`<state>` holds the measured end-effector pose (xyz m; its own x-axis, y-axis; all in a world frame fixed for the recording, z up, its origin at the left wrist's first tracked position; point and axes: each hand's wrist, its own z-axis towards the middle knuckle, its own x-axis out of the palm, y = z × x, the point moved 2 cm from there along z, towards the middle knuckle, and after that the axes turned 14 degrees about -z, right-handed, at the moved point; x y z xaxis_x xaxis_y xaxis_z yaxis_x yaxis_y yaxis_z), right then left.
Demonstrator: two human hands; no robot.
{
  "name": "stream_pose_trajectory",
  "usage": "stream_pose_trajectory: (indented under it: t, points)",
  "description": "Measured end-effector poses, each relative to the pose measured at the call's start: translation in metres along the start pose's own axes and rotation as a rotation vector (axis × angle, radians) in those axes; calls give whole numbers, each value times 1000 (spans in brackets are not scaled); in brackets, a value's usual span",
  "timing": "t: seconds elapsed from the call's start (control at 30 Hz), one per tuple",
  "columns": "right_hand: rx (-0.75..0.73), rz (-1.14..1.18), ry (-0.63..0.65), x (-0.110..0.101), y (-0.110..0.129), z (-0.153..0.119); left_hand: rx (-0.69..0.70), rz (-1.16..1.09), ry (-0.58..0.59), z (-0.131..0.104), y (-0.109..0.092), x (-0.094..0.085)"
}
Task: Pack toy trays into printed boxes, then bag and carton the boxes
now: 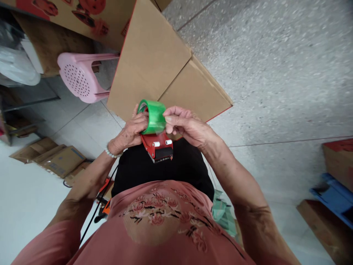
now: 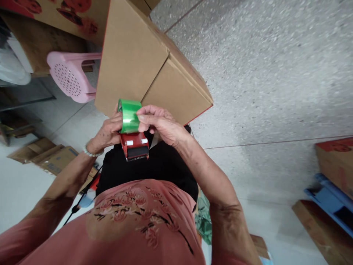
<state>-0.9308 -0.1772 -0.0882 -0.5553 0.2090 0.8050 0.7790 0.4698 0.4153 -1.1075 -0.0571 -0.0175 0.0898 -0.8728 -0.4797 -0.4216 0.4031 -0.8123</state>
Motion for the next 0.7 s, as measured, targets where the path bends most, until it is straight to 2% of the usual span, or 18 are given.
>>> stream_pose_trajectory:
  t: [0.1, 0.2, 0.33, 0.5, 0.57, 0.7]
  points:
    - [13, -17, 8, -3, -1, -2, 26, 7, 27, 1, -2, 3]
    - [16, -68, 18, -5, -2, -7, -8, 56, 11, 0, -1, 7]
    - [-2, -118, -2, -11, -1, -15, 14, 102, -9, 0, -2, 8]
    - [-78, -111, 83, -15, 0, -17, 16, 90, 1, 2, -7, 8]
    - [-123, -131, 47, -15, -2, -16, -4, 98, 0, 4, -8, 8]
    - [-247, -314, -136, -11, -6, -14, -22, 118, -1, 5, -7, 9]
